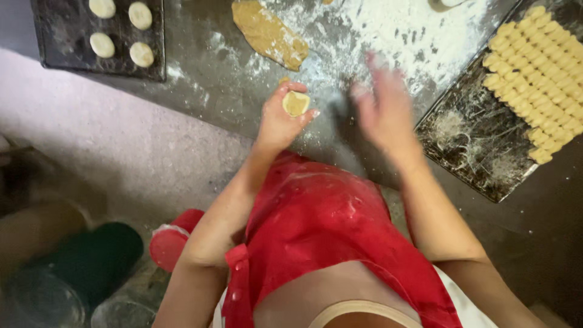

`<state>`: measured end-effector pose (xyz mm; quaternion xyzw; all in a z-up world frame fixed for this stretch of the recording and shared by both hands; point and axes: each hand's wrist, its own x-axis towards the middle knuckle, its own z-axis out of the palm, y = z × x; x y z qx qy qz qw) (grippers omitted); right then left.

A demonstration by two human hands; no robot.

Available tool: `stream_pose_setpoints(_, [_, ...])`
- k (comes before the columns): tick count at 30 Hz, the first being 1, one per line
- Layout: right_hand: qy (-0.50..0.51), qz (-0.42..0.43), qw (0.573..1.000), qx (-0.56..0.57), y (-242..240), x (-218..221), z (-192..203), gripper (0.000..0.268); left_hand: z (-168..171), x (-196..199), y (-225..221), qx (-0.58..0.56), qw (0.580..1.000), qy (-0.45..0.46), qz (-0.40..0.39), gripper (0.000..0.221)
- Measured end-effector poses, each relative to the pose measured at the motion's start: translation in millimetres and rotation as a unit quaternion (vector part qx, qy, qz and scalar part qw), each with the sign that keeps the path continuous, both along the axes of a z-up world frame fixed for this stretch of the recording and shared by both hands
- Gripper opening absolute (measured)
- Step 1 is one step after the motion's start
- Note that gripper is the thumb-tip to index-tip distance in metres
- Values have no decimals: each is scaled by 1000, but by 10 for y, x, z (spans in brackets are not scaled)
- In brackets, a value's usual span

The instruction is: The person prepares bread by hand, shaping small pieces of dough into balls, flattening them onto metal trays, and coating them with a liquid using a brush.

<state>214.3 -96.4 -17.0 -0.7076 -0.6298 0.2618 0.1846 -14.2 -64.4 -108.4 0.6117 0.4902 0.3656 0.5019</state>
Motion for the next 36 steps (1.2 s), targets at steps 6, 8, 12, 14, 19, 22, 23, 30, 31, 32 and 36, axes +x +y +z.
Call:
stream_pose_setpoints(6, [-39,203,971,117,-95,-790,414,67,255,151,347,-57,995,15,-86,46])
stream_pose_setpoints(8, [240,-91,965,-51,14,-526,369,61,416,188,316,-35,993,28,-107,46])
stream_pose_setpoints(12, [436,-207,873,67,13,-241,285,69,619,281,407,-8,987,-70,-145,58])
stream_pose_setpoints(14, [428,-211,878,30,-71,-394,350,69,640,352,419,-5,986,-55,-158,51])
stream_pose_setpoints(19, [-98,18,994,48,-183,-906,675,60,603,321,476,11,970,-55,-236,21])
stream_pose_setpoints(22, [155,-112,976,102,-69,-497,859,40,599,388,466,33,972,-20,-231,26])
stream_pose_setpoints(23, [136,-177,967,123,-55,-380,887,35,571,415,470,-95,959,-95,-249,20])
stream_pose_setpoints(30, [14,-38,985,168,-177,-272,94,27,-62,327,354,-284,949,-107,-82,49])
stream_pose_setpoints(31, [75,-40,990,114,-156,-330,-191,27,-181,257,327,-290,949,-103,-68,49])
stream_pose_setpoints(32, [135,-42,988,56,-125,-391,-498,27,-291,167,286,-158,984,-40,-77,38])
stream_pose_setpoints(36, [274,-129,943,-140,-16,-578,-1507,27,-585,-156,113,115,980,9,-160,37])
